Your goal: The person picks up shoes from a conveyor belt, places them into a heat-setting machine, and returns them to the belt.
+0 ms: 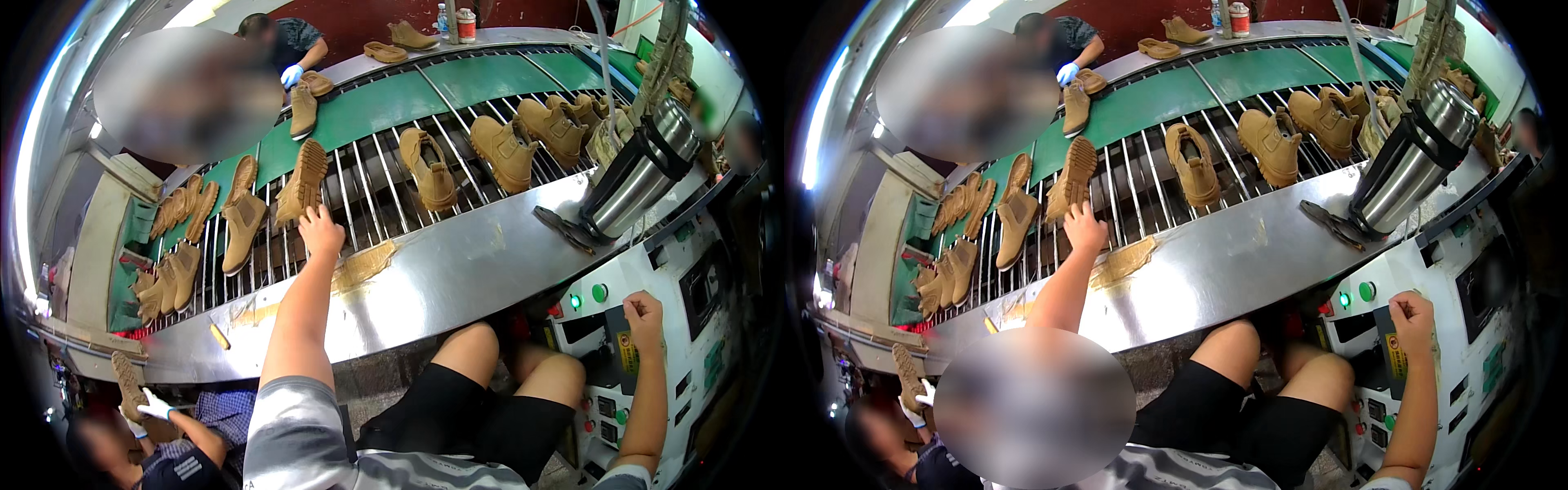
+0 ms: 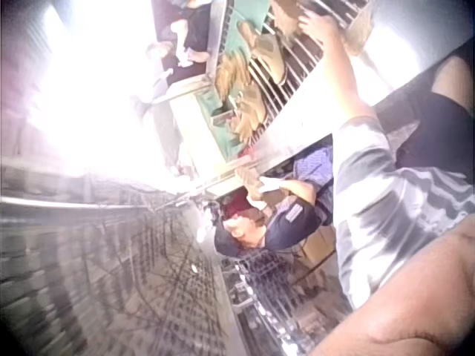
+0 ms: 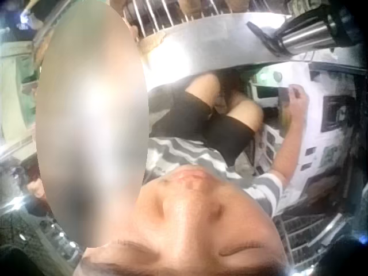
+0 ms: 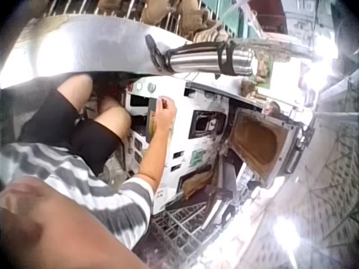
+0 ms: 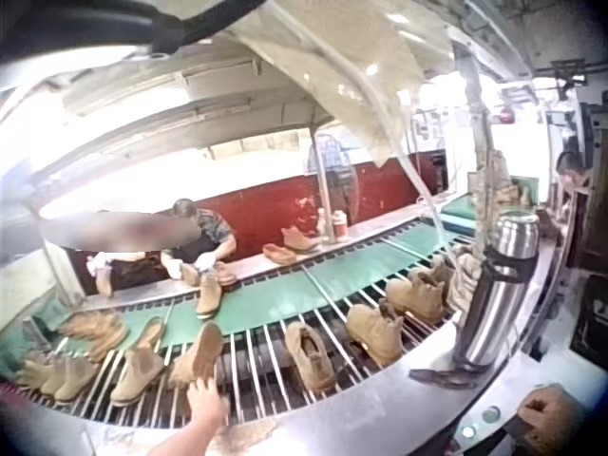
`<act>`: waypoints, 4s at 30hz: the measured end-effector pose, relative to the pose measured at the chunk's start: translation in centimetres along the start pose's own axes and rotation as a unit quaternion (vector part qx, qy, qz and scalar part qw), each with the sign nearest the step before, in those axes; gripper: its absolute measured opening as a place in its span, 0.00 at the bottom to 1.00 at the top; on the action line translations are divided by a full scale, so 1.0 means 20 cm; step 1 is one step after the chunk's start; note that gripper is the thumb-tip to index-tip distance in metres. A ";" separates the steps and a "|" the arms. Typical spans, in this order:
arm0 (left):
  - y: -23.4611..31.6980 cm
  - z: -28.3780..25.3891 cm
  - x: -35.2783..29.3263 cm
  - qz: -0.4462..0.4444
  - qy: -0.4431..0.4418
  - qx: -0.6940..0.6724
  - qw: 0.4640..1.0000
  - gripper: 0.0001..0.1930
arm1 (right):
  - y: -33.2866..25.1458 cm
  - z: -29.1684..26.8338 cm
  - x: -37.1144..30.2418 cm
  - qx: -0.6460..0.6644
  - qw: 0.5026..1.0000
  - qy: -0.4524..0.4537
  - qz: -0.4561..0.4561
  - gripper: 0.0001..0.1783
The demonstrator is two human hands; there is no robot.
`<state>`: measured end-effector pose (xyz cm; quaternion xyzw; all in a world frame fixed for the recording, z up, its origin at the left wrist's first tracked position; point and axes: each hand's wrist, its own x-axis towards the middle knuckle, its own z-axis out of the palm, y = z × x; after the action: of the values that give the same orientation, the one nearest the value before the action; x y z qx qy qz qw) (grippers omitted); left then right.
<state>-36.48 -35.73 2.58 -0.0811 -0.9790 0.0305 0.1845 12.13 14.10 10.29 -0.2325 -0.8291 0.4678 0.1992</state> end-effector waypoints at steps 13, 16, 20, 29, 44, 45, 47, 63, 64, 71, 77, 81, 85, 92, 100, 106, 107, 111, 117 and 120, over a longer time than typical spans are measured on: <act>-0.06 0.25 0.56 0.112 -0.144 0.292 0.939 0.23 | 0.01 -0.01 0.01 0.036 0.994 0.072 0.073 0.03; -0.07 0.29 0.61 0.099 -0.164 0.266 0.945 0.23 | 0.00 0.01 0.03 0.045 0.995 0.069 0.064 0.02; -0.02 -0.07 0.65 0.099 -0.259 0.122 0.953 0.31 | 0.04 0.02 0.02 0.092 0.990 0.090 0.053 0.03; -0.39 -0.68 -0.05 -0.281 -0.314 -0.778 0.466 0.32 | -0.03 0.18 -0.11 0.088 0.964 0.249 0.026 0.04; 0.95 -1.33 -1.69 -0.165 -0.608 -0.748 -0.210 0.32 | -0.56 0.70 -0.69 0.726 0.685 -0.050 -0.030 0.47; 1.01 -1.34 -1.73 -0.119 -0.654 -0.727 -0.173 0.31 | -0.50 0.65 -0.73 0.753 0.656 -0.036 -0.033 0.45; 1.09 -1.23 -1.79 0.024 -0.737 -0.675 0.016 0.28 | -0.39 0.50 -0.81 0.737 0.673 0.057 -0.001 0.40; 1.21 -1.61 -1.69 0.209 -0.378 -0.594 0.679 0.11 | -0.24 0.04 -1.19 0.569 0.808 0.130 0.073 0.52; 1.22 -1.56 -1.70 0.224 -0.339 -0.595 0.694 0.12 | -0.27 0.01 -1.18 0.522 0.842 0.123 0.060 0.55; 1.16 -1.40 -1.69 0.177 -0.439 -0.647 0.598 0.11 | -0.47 -0.10 -1.09 0.421 0.902 0.092 -0.010 0.72; 1.15 -1.56 -1.76 0.147 -0.500 -0.747 0.414 0.15 | -0.56 -0.18 -1.13 0.399 0.915 0.064 -0.012 0.73; 1.20 -1.64 -1.77 0.147 -0.551 -0.698 0.433 0.18 | -0.63 -0.27 -1.17 0.327 0.945 0.015 -0.019 0.74; 1.27 -1.64 -1.83 0.103 -0.602 -0.708 0.354 0.22 | -0.72 -0.36 -1.23 0.261 0.965 -0.011 0.025 0.74; 1.33 -1.59 -1.85 0.187 -0.700 -0.630 0.280 0.31 | -0.85 -0.48 -1.29 0.016 0.997 -0.030 0.070 0.71; 1.37 -1.52 -1.85 0.133 -0.707 -0.657 0.226 0.33 | -0.73 -0.36 -1.22 0.103 0.993 0.033 0.049 0.69; 1.34 -1.41 -1.92 0.106 -0.704 -0.676 0.190 0.32 | -0.59 -0.24 -1.18 0.347 0.932 0.088 0.055 0.66; 1.33 -1.41 -1.94 0.090 -0.707 -0.679 0.175 0.32 | -0.55 -0.23 -1.17 0.339 0.936 0.078 0.061 0.66; 1.34 -1.42 -1.95 0.070 -0.722 -0.683 0.089 0.32 | -0.56 -0.21 -1.18 0.320 0.940 0.068 0.092 0.66; 1.45 -1.40 -1.88 0.155 -0.709 -0.658 0.201 0.29 | -0.59 -0.26 -1.17 0.361 0.923 0.082 0.106 0.66; 1.51 -1.41 -1.85 0.187 -0.678 -0.662 0.259 0.28 | -0.60 -0.26 -1.14 0.342 0.928 0.107 0.107 0.66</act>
<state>12.41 -11.39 12.96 -0.3056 -0.3837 -0.5509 -0.6752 31.13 -0.85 20.60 -0.2862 -0.5632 0.7137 0.3025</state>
